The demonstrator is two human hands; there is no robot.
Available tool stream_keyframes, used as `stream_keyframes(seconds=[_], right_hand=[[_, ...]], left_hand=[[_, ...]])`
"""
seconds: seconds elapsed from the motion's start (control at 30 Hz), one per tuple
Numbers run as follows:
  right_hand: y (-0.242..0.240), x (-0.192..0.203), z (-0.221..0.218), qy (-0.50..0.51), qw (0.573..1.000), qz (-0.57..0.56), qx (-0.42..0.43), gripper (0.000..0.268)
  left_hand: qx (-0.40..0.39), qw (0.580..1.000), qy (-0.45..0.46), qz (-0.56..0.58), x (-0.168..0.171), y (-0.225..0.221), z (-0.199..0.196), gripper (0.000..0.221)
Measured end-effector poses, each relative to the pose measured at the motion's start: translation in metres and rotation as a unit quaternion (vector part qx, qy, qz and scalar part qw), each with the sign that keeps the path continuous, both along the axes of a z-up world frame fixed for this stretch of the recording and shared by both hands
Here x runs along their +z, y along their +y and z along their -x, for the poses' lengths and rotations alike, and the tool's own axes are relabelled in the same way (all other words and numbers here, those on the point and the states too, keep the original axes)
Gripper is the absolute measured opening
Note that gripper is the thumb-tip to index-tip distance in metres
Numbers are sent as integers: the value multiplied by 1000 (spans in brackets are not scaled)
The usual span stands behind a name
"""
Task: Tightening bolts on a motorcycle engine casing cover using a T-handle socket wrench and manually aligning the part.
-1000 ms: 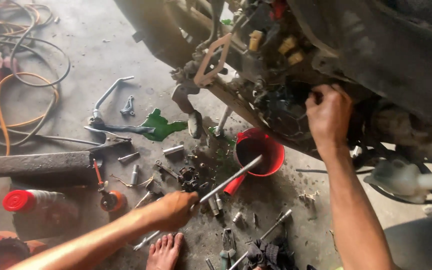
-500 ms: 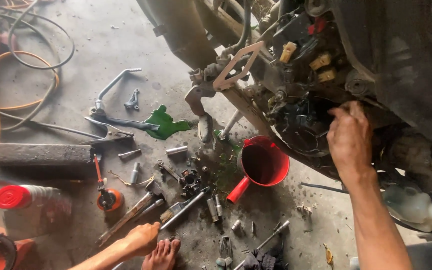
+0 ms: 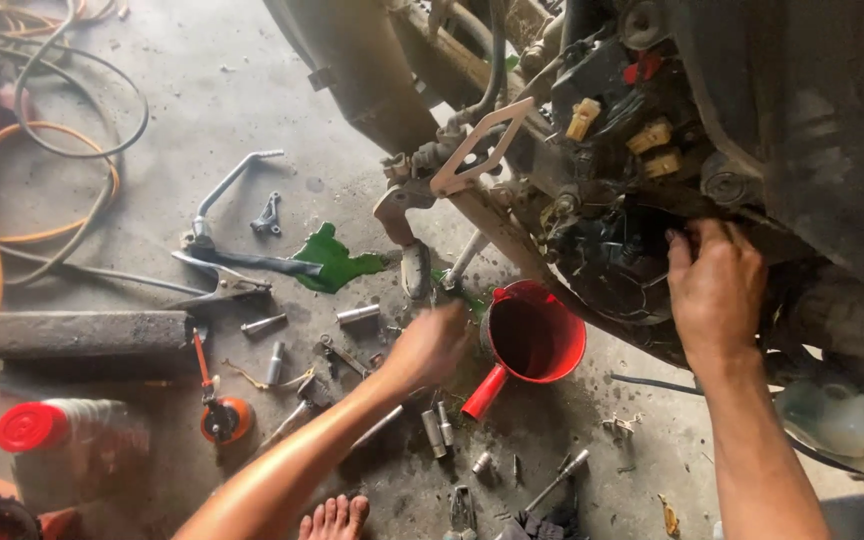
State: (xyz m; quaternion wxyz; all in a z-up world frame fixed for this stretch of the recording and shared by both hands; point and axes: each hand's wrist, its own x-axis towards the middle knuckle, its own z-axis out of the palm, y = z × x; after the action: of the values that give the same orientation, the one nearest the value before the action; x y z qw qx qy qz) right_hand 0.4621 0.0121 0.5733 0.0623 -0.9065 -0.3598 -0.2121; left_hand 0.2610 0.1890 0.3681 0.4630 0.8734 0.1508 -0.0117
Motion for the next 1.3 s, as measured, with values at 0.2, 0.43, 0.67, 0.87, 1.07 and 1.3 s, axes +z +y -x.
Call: stream_keyframes(seconds=[0.2, 0.43, 0.67, 0.87, 1.07, 1.3], right_hand=[[5, 5, 9, 66, 997, 40, -10, 29], [-16, -29, -22, -43, 997, -49, 33, 12], [-9, -21, -14, -31, 995, -66, 65, 15], [-29, -10, 11, -21, 983, -133, 127, 15], [-85, -37, 81, 549, 661, -511, -4, 30], [-140, -185, 99, 616, 505, -596, -99, 18]], left_hand=[[228, 930, -146, 250, 57, 10, -146, 40], [297, 887, -146, 322, 34, 5, -198, 32], [286, 812, -187, 474, 32, 2, -199, 33], [314, 790, -139, 508, 52, -4, -151, 37], [179, 755, -201, 598, 109, -24, -104, 41], [191, 959, -206, 22, 105, -36, -178, 17]])
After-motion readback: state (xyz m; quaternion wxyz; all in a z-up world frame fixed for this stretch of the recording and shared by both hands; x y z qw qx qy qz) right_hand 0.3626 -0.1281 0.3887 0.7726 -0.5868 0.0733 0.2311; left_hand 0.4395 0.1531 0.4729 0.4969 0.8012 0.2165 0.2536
